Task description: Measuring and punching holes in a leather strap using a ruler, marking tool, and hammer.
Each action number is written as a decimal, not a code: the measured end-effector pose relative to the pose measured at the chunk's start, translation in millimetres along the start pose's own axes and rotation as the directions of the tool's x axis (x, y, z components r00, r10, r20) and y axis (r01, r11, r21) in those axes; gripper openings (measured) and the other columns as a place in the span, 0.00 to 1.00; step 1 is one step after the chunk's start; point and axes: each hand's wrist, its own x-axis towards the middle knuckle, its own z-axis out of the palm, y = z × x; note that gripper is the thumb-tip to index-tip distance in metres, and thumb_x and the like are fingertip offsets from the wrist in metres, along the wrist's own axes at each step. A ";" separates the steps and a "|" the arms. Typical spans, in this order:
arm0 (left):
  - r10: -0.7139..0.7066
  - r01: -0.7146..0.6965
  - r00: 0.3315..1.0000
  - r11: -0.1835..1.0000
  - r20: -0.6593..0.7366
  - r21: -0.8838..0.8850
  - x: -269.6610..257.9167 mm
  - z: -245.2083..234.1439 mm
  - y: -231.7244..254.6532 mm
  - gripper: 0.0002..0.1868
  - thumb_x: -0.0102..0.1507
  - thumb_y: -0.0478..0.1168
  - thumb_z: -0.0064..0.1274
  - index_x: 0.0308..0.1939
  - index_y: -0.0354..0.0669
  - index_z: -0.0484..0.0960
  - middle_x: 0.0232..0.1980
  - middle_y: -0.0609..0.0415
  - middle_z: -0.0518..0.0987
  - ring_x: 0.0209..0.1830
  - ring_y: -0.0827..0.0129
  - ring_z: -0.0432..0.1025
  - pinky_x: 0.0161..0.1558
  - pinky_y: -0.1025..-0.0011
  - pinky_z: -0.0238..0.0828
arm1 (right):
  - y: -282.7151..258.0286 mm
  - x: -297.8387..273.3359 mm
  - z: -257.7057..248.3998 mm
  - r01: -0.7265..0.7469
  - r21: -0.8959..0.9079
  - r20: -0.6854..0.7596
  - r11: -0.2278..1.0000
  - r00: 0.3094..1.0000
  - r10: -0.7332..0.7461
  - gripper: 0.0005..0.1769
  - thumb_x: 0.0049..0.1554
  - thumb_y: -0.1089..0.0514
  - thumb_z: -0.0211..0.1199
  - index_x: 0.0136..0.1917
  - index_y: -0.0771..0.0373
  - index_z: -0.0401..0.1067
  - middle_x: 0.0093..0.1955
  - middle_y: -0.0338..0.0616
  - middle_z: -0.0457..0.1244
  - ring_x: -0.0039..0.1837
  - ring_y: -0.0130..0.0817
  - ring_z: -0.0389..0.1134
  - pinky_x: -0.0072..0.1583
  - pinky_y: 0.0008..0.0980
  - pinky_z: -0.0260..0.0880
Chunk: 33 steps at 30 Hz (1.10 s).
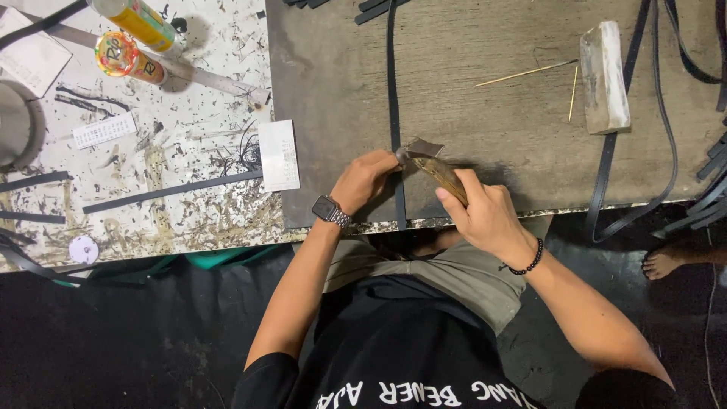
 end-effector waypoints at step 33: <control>-0.034 -0.015 0.974 0.976 -0.224 -0.216 7.2 4.0 21.4 0.09 0.65 0.27 0.57 0.45 0.42 0.88 0.40 0.48 0.87 0.43 0.51 0.82 0.47 0.60 0.80 | 5.2 -26.5 -5.7 -0.093 0.113 -0.058 0.989 0.993 0.100 0.11 0.61 0.48 0.60 0.42 0.56 0.73 0.20 0.39 0.58 0.27 0.49 0.65 0.34 0.36 0.62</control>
